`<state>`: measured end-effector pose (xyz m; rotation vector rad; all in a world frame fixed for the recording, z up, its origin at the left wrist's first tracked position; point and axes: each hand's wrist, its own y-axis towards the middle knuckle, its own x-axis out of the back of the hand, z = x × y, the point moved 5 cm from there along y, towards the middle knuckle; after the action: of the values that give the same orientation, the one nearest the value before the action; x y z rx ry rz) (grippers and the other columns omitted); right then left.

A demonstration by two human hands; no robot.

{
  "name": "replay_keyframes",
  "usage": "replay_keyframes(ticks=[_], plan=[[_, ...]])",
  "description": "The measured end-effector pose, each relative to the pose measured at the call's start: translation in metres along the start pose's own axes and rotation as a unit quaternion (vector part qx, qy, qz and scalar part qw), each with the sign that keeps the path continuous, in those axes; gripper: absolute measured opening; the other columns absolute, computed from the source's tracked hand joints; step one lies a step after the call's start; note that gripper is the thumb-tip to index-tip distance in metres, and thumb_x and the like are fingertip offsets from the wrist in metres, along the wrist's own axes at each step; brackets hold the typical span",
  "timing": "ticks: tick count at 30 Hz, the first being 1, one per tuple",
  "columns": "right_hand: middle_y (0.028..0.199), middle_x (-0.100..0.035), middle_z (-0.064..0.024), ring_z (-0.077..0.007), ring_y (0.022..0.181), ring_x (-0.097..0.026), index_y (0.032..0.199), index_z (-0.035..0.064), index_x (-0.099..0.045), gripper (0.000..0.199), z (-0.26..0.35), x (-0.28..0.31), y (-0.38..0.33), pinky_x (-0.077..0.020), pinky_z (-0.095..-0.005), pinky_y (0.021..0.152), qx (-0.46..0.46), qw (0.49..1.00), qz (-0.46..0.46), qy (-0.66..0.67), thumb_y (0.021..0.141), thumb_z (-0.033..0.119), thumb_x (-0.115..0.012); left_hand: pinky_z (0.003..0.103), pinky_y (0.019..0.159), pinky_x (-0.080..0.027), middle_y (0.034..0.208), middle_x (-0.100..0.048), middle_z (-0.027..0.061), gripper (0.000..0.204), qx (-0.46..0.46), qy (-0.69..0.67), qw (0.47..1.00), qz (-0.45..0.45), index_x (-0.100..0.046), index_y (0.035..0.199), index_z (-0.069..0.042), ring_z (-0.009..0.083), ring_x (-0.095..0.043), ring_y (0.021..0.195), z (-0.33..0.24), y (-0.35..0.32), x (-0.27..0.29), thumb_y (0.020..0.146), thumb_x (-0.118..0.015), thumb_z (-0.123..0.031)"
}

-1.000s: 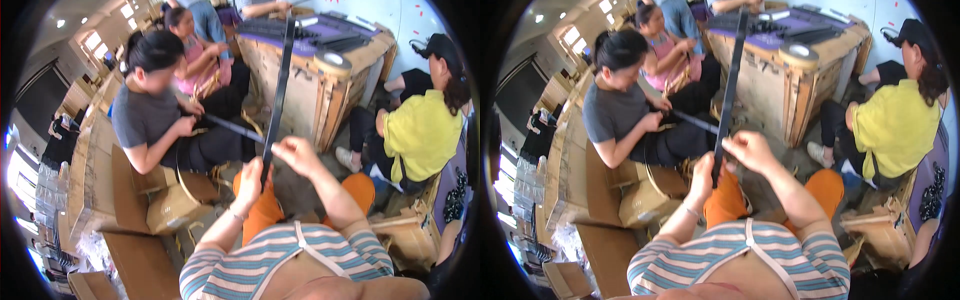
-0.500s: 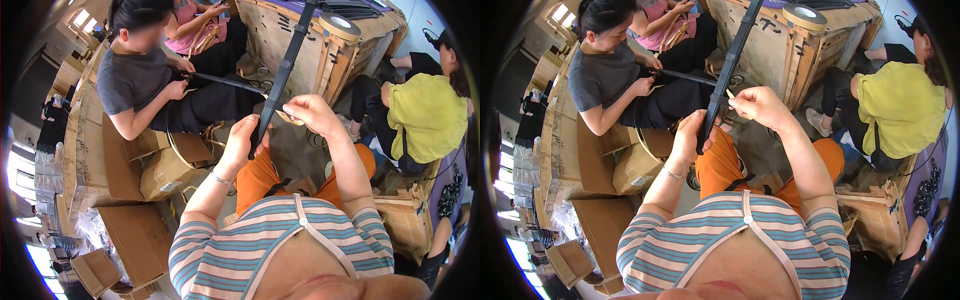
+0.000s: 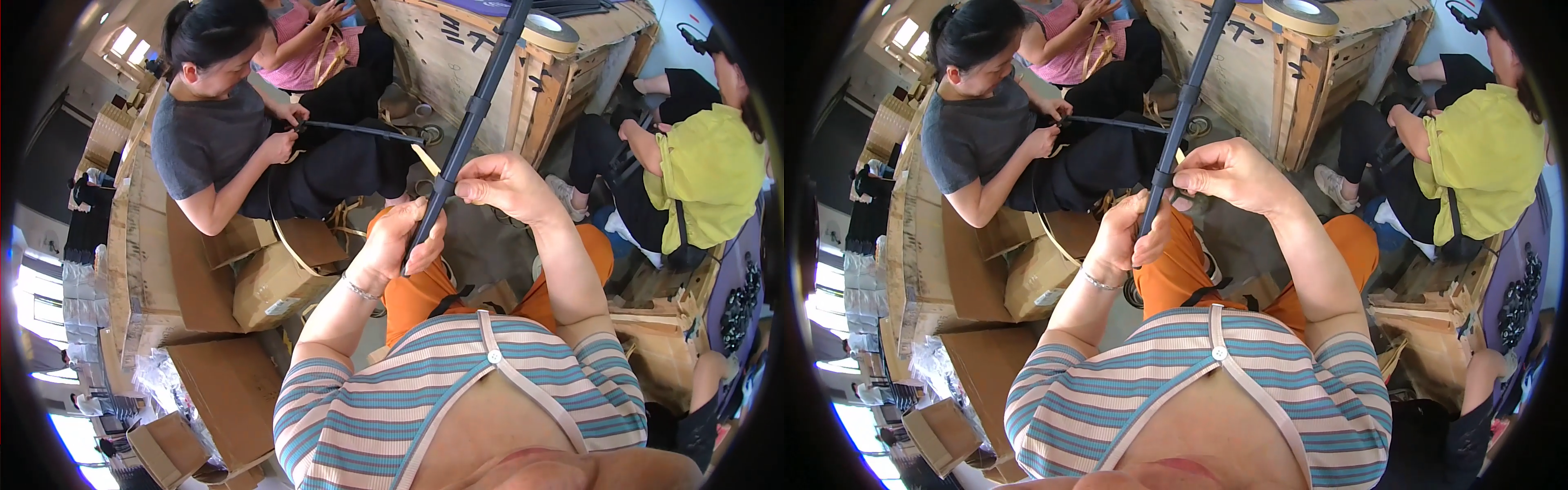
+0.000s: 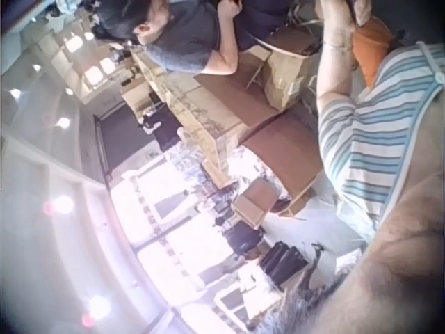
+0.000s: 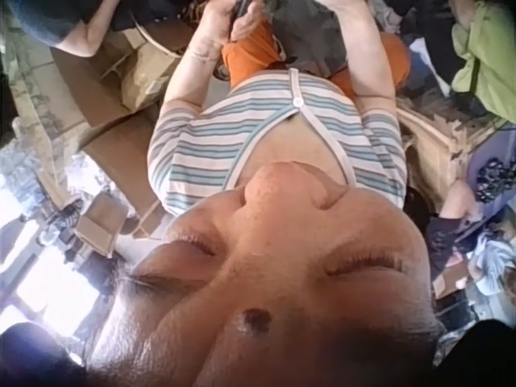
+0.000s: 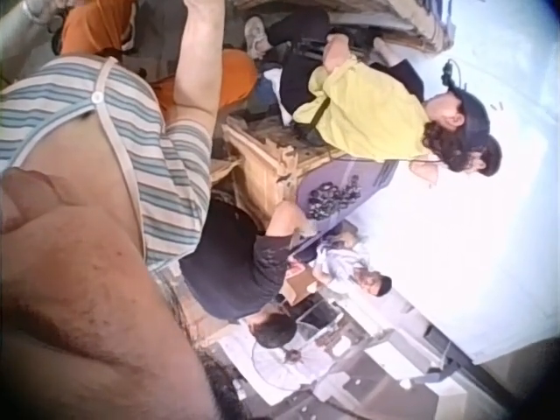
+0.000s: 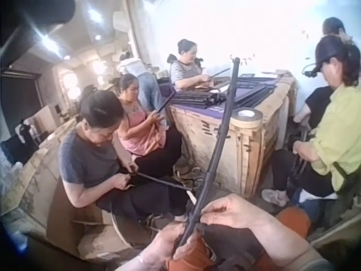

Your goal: Apply strips of adhesive tape to black plastic rails as part of an assembly process.

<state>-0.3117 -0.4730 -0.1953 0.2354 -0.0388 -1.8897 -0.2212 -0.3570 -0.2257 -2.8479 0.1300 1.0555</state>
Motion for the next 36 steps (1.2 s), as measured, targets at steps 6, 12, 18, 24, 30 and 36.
replay_keyframes(ticks=[6,12,18,24,30,36], plan=[[0.077,-0.063,-0.0040,-0.0078,0.070,-0.059,0.094,-0.0024,-0.061,0.016,0.007,0.001,-0.006,-0.0463,-0.0209,0.066,0.010,0.999,0.036,0.005,0.081,0.008,-0.064,0.021,0.026,-0.026,0.042,-0.038,0.0030,0.041,0.069,-0.111,0.988,0.084,-0.041,0.066,-0.003,0.0102,-0.033,0.030,0.004,-0.001,-0.016,0.094,-0.036,-0.032],[0.078,-0.063,-0.0033,-0.0064,0.072,-0.058,0.092,-0.0021,-0.060,0.015,0.010,-0.002,-0.011,-0.0455,-0.0200,0.064,0.046,0.998,0.047,0.018,0.082,0.008,-0.064,0.020,0.026,-0.026,0.043,-0.038,0.0025,0.041,0.118,-0.196,0.962,0.148,-0.040,0.067,-0.003,0.0099,-0.033,0.031,0.010,-0.003,-0.023,0.095,-0.033,-0.032],[0.078,-0.063,-0.0033,-0.0072,0.070,-0.058,0.087,-0.0014,-0.062,0.012,0.008,-0.005,-0.009,-0.0469,-0.0209,0.064,0.084,0.996,0.026,-0.007,0.081,0.009,-0.065,0.019,0.026,-0.027,0.045,-0.039,0.0015,0.046,0.115,-0.221,0.955,0.164,-0.042,0.072,-0.002,0.0081,-0.033,0.032,0.013,-0.004,-0.026,0.093,-0.039,-0.042],[0.079,-0.059,-0.0024,-0.0058,0.072,-0.053,0.087,-0.0005,-0.064,0.013,0.012,-0.005,-0.013,-0.0418,-0.0206,0.064,0.068,0.991,-0.047,-0.103,0.078,0.009,-0.068,0.019,0.051,-0.042,0.068,-0.049,0.0031,0.025,-0.048,0.295,0.944,-0.142,-0.051,0.091,0.000,0.0099,-0.050,0.056,-0.010,-0.009,-0.007,0.092,-0.050,-0.025],[0.072,-0.058,-0.0025,-0.0062,0.068,-0.053,0.085,-0.0011,-0.062,0.015,0.014,-0.012,-0.013,-0.0432,-0.0219,0.060,0.046,0.987,-0.068,-0.141,0.079,0.011,-0.068,0.020,0.059,-0.040,0.076,-0.052,-0.0005,0.020,-0.145,0.318,0.906,-0.238,-0.047,0.094,-0.002,0.0043,-0.048,0.067,-0.013,-0.019,0.001,0.085,-0.061,-0.014],[0.071,-0.061,-0.0045,-0.0090,0.068,-0.055,0.085,-0.0007,-0.060,0.017,0.018,-0.008,-0.020,-0.0444,-0.0245,0.063,-0.017,0.976,-0.119,-0.180,0.077,0.011,-0.069,0.016,0.048,-0.035,0.067,-0.050,-0.0012,0.016,-0.142,0.269,0.929,-0.209,-0.045,0.091,-0.004,0.0029,-0.045,0.056,-0.015,-0.010,-0.011,0.085,-0.059,-0.007]])
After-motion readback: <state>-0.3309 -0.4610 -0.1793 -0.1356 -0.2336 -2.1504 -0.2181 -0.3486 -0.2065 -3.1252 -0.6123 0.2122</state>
